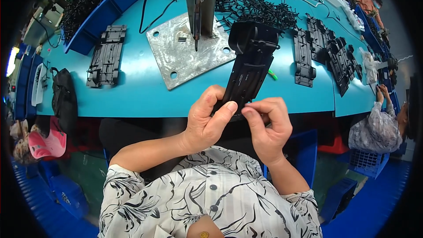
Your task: Assembling plastic components of a toy car chassis at a factory workbench, including heat-staking parts with a tool.
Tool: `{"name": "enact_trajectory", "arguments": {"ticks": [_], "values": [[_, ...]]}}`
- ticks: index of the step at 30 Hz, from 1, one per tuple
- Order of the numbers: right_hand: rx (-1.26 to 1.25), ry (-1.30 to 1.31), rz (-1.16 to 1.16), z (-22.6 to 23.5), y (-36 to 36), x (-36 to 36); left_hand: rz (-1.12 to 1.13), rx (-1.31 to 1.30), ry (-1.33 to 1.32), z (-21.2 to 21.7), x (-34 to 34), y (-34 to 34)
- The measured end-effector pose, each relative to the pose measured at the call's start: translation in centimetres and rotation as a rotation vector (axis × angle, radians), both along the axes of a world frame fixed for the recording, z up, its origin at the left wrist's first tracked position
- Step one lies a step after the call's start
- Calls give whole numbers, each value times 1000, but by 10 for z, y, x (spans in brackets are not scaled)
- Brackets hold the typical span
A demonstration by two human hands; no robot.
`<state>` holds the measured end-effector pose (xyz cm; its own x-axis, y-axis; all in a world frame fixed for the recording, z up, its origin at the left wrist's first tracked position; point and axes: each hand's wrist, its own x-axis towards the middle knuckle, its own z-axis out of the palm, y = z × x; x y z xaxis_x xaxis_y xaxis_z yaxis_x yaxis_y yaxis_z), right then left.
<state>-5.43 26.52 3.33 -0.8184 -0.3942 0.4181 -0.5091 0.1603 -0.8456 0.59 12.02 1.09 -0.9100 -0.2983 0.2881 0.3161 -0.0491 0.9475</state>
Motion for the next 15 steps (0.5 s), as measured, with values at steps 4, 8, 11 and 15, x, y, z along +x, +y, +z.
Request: {"name": "enact_trajectory", "arguments": {"ticks": [4, 8, 11, 15], "values": [[59, -11, -29, 3, -12, 3, 33, -24, 74, -4, 0, 0], [34, -23, -33, 2, -17, 5, 79, -137, 170, -3, -1, -2], [42, -73, -20, 3, -17, 4, 81, -185, 154, -5, 0, -6], [46, -192, 10, 9, -18, 3, 68, -157, 198, -9, -1, -6]]}}
